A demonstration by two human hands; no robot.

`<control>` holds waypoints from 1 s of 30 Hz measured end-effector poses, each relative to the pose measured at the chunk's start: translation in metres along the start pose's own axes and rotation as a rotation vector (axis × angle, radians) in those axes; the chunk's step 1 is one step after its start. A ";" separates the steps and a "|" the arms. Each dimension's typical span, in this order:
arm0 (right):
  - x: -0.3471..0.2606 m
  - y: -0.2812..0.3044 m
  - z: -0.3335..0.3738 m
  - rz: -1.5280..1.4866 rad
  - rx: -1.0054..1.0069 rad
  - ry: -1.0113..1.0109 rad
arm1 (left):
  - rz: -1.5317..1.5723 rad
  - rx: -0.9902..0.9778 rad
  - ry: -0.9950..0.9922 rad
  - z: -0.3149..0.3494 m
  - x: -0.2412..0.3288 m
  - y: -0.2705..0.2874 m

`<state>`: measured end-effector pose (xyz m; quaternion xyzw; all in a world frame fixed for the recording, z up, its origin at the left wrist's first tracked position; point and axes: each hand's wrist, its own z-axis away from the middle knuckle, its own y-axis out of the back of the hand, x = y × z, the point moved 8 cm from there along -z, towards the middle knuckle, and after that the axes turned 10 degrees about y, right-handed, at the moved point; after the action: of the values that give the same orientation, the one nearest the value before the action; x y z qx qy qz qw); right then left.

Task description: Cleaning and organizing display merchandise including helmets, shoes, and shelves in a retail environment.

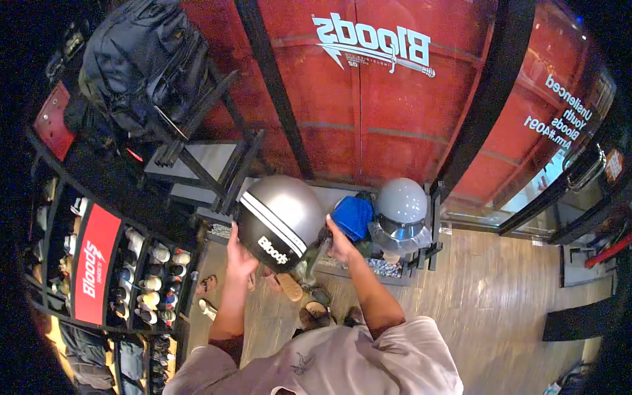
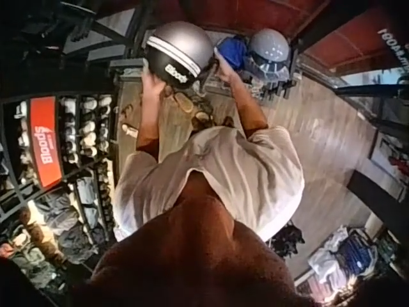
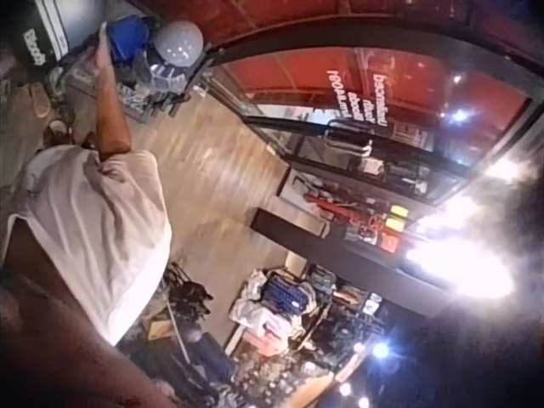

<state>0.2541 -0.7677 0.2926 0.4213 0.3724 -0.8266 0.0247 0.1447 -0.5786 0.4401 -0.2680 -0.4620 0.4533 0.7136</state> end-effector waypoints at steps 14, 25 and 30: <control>-0.023 0.108 -0.047 1.938 0.440 0.423 | -0.069 0.227 -0.145 0.057 0.003 0.085; -0.129 0.120 -0.048 1.415 0.696 0.930 | -0.021 0.204 -0.143 0.077 0.012 0.096; -0.233 -0.017 0.014 1.779 0.251 0.796 | 0.029 0.104 -0.142 0.088 0.032 0.107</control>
<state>0.3886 -0.8278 0.4750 0.7953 -0.1902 -0.3380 0.4658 0.0277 -0.5053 0.4055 -0.2045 -0.4832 0.5048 0.6854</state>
